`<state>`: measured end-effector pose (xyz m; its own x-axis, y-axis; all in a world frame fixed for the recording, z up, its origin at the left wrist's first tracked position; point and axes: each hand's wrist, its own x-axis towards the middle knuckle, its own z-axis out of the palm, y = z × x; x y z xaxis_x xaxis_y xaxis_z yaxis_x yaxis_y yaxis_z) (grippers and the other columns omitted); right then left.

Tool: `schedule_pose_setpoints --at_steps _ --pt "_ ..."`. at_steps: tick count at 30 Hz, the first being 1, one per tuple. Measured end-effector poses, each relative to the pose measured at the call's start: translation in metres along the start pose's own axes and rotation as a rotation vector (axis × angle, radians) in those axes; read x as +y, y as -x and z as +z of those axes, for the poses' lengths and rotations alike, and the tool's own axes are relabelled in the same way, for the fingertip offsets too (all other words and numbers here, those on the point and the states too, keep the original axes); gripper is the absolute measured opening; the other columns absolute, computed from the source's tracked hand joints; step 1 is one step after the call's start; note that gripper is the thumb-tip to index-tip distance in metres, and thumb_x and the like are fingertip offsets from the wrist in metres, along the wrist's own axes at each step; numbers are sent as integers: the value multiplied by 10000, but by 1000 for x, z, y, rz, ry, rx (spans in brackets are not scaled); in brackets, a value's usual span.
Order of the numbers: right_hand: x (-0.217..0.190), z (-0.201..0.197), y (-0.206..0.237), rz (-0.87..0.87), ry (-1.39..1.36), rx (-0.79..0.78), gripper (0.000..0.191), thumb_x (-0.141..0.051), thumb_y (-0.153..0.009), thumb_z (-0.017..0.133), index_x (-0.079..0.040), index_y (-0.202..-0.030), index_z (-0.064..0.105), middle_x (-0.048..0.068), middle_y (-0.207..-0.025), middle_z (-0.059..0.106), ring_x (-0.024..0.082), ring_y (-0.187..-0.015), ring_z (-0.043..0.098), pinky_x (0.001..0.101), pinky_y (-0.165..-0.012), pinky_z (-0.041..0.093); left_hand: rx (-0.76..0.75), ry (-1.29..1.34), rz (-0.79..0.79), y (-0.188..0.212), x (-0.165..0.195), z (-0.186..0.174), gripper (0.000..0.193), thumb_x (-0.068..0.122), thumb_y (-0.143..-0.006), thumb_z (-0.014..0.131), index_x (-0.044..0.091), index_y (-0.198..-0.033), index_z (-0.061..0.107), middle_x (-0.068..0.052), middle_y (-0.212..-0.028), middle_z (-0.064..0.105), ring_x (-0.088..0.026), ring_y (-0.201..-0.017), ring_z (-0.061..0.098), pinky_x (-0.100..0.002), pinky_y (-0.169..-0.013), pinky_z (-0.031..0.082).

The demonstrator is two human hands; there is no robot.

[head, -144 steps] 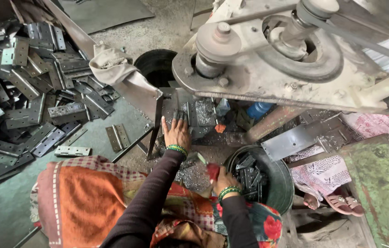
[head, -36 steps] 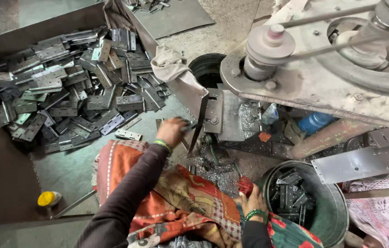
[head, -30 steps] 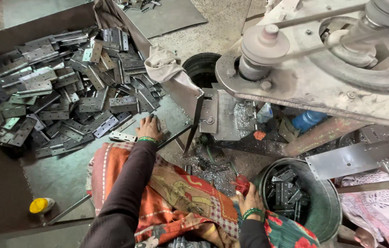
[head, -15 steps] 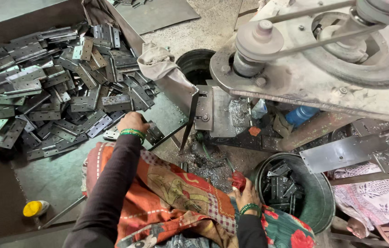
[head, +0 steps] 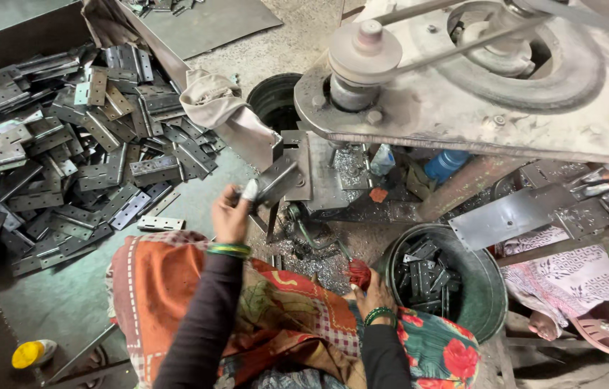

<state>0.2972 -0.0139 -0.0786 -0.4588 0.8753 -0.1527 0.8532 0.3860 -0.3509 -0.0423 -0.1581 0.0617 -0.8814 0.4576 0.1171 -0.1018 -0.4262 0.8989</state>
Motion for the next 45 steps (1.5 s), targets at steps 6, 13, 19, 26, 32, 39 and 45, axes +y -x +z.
schedule_pose_setpoints --at_steps 6,13,19,26,32,39,45 --pt "0 -3 4 -2 -18 -8 691 -391 -829 771 -250 -1416 436 188 -1276 624 430 -1149 621 526 -921 514 250 -22 -29 25 -108 54 85 108 -965 734 62 -944 665 32 -823 656 -55 -696 558 -232 -624 469" --pt "-1 -5 0 38 -31 -58 692 -385 -861 753 -258 -1451 416 168 -1304 624 415 -1166 625 514 -934 524 212 233 -419 26 -118 64 87 93 -947 667 91 -997 596 -14 -755 641 -152 -594 600 -300 -475 461" --pt "-1 -7 1 25 -8 -27 686 -388 -862 750 -249 -1448 419 169 -1302 625 418 -1161 624 514 -931 520 -239 -290 -721 39 -94 67 233 214 -936 641 132 -1154 650 -47 -933 713 -195 -791 643 -364 -662 507" --pt "2 -1 1 -26 -70 3 667 -359 -839 753 -239 -1415 441 175 -1292 635 421 -1146 627 519 -913 516 -423 -1533 30 47 -41 85 533 373 -905 628 86 -1351 571 -141 -1390 553 -310 -1346 500 -503 -1107 385" --pt "-28 -46 -13 78 72 -239 677 -436 -860 785 -87 -1327 441 264 -1231 632 464 -1124 632 516 -946 515 -491 -1710 241 18 -95 117 721 428 -995 492 4 -1566 375 -190 -1624 291 -323 -1519 237 -592 -1264 14" --pt "-69 -114 -24 68 302 -206 594 -533 -923 644 -99 -1300 494 202 -1204 678 411 -1105 677 533 -903 548 -558 -1732 127 1 -116 129 768 524 -963 459 62 -1563 335 -152 -1681 232 -290 -1570 187 -591 -1228 -33" --pt "-38 -37 -7 117 184 -208 556 -499 -937 636 -100 -1294 484 211 -1243 657 404 -1128 665 531 -919 545 -640 -1788 49 -10 -102 128 776 597 -983 389 73 -1551 314 -150 -1644 254 -295 -1523 231 -609 -1209 -55"
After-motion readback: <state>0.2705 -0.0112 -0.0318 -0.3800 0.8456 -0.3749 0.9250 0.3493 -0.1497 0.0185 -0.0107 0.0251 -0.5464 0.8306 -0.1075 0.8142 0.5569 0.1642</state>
